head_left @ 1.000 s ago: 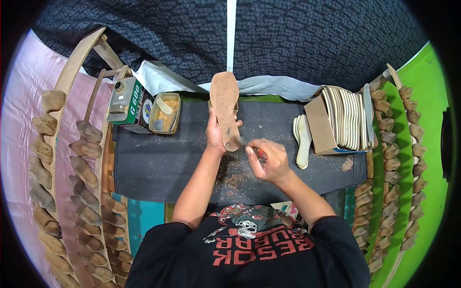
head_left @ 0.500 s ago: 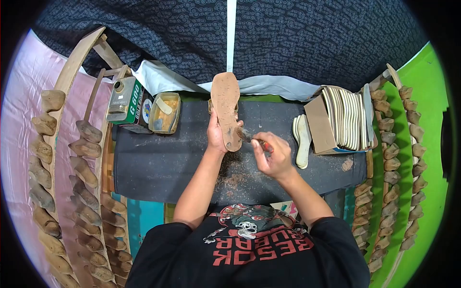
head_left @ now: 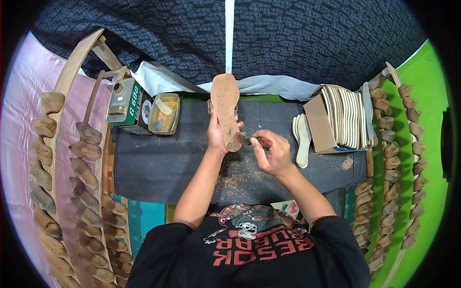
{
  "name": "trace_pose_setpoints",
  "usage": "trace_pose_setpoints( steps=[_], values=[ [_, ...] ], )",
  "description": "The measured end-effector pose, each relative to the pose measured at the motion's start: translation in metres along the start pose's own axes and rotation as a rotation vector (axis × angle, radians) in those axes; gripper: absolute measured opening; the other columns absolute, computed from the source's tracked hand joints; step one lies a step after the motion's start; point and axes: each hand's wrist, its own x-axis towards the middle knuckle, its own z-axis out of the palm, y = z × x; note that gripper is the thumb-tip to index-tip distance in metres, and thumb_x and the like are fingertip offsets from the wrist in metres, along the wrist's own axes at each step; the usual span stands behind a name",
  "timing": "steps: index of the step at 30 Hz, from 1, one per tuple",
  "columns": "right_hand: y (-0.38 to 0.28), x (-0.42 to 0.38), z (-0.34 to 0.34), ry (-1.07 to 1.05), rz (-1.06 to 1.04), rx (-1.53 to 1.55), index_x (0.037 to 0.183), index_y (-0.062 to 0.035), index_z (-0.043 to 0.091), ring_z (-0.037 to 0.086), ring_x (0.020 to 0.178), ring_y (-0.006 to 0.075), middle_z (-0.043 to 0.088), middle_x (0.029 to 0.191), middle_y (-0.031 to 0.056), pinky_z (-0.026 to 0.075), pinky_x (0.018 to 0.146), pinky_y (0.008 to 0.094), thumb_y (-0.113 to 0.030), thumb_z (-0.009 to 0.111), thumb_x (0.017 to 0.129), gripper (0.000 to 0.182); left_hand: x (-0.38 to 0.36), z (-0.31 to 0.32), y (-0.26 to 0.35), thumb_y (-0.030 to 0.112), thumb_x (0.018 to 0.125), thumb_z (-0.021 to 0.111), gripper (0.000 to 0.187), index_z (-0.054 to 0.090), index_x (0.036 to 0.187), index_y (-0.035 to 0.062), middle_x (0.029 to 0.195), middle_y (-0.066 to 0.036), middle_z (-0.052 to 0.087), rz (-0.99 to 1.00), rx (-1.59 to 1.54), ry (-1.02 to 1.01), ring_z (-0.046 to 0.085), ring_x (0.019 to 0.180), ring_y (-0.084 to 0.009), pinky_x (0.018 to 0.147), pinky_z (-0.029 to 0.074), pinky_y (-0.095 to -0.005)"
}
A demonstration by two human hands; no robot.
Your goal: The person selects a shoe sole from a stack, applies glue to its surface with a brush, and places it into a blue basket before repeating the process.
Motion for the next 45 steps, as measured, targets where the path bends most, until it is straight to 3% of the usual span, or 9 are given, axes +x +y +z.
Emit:
trace_pose_setpoints(
  steps=[8, 18, 19, 23, 26, 28, 31, 38, 45],
  values=[
    [-0.012, -0.017, 0.009, -0.05, -0.076, 0.04, 0.092, 0.0006, 0.062, 0.06, 0.054, 0.0287, 0.062, 0.071, 0.0117, 0.048, 0.052, 0.0376, -0.001, 0.072, 0.084, 0.012, 0.0, -0.008, 0.0, 0.054, 0.107, 0.035, 0.055, 0.056, 0.132, 0.0102, 0.11, -0.007, 0.063, 0.055, -0.08, 0.023, 0.061, 0.093, -0.0197, 0.081, 0.056, -0.0434],
    [0.002, -0.009, 0.006, 0.019, 0.014, 0.024, 0.089, -0.0002, 0.064, 0.061, 0.055, 0.0257, 0.063, 0.07, 0.0111, 0.049, 0.053, 0.0343, -0.001, 0.07, 0.085, 0.007, -0.003, -0.008, -0.006, 0.056, 0.106, 0.035, 0.056, 0.056, 0.132, 0.0105, 0.107, -0.008, 0.063, -0.002, -0.07, 0.01, 0.061, 0.092, -0.0197, 0.081, 0.054, -0.0428],
    [0.002, -0.008, 0.003, 0.005, 0.058, 0.002, 0.089, 0.0001, 0.066, 0.061, 0.054, 0.0204, 0.066, 0.073, 0.01, 0.049, 0.054, 0.029, 0.001, 0.069, 0.086, 0.004, -0.003, -0.01, -0.006, 0.057, 0.106, 0.035, 0.057, 0.056, 0.132, 0.0106, 0.106, -0.008, 0.063, 0.002, -0.066, 0.012, 0.06, 0.092, -0.0198, 0.081, 0.054, -0.0431],
    [0.009, -0.008, 0.008, 0.05, 0.059, 0.004, 0.09, 0.0008, 0.066, 0.06, 0.055, 0.0164, 0.066, 0.074, 0.0096, 0.047, 0.054, 0.0273, -0.001, 0.069, 0.089, 0.003, -0.009, -0.023, 0.003, 0.052, 0.107, 0.036, 0.052, 0.059, 0.128, 0.0099, 0.101, -0.009, 0.064, -0.012, -0.109, 0.018, 0.059, 0.09, -0.0212, 0.076, 0.052, -0.04],
    [0.054, -0.009, 0.028, 0.183, 0.243, 0.079, 0.096, 0.0031, 0.066, 0.059, 0.059, 0.007, 0.065, 0.072, 0.0065, 0.046, 0.052, 0.0262, -0.012, 0.068, 0.096, 0.016, -0.017, -0.034, 0.011, 0.053, 0.107, 0.036, 0.052, 0.057, 0.13, 0.0109, 0.102, -0.007, 0.063, 0.03, -0.169, 0.029, 0.06, 0.091, -0.0203, 0.076, 0.053, -0.0414],
    [0.092, -0.004, 0.044, 0.236, 0.671, 0.491, 0.103, 0.0019, 0.065, 0.062, 0.059, 0.0101, 0.068, 0.076, 0.0092, 0.048, 0.052, 0.0245, -0.018, 0.061, 0.102, 0.02, -0.028, -0.039, 0.015, 0.05, 0.107, 0.036, 0.05, 0.057, 0.13, 0.0107, 0.102, -0.008, 0.064, 0.035, -0.151, 0.074, 0.06, 0.09, -0.0205, 0.075, 0.052, -0.0405],
    [0.155, -0.007, 0.07, 0.305, 0.862, 0.778, 0.107, 0.0017, 0.063, 0.065, 0.059, 0.0138, 0.071, 0.082, 0.0135, 0.052, 0.053, 0.0256, -0.024, 0.053, 0.106, 0.027, -0.044, -0.045, 0.02, 0.046, 0.109, 0.034, 0.049, 0.058, 0.131, 0.0089, 0.104, -0.008, 0.064, 0.031, -0.128, 0.056, 0.059, 0.09, -0.0211, 0.074, 0.052, -0.0402],
    [0.204, 0.014, 0.12, 0.172, 0.971, 0.833, 0.108, 0.002, 0.057, 0.067, 0.06, 0.0166, 0.072, 0.086, 0.0173, 0.054, 0.052, 0.0276, -0.028, 0.051, 0.107, 0.03, -0.064, -0.058, 0.023, 0.048, 0.108, 0.035, 0.048, 0.058, 0.13, 0.0115, 0.105, -0.009, 0.066, 0.036, -0.143, 0.096, 0.061, 0.092, -0.0214, 0.076, 0.053, -0.0408],
    [0.223, 0.02, 0.141, 0.081, 1.213, 0.827, 0.107, -0.0036, 0.055, 0.063, 0.056, 0.0143, 0.072, 0.083, 0.0112, 0.052, 0.05, 0.0266, -0.028, 0.051, 0.107, 0.025, -0.067, -0.053, 0.032, 0.045, 0.109, 0.033, 0.047, 0.058, 0.131, 0.0113, 0.109, -0.007, 0.065, 0.054, -0.134, 0.089, 0.06, 0.092, -0.0218, 0.076, 0.053, -0.0411]
  ],
)
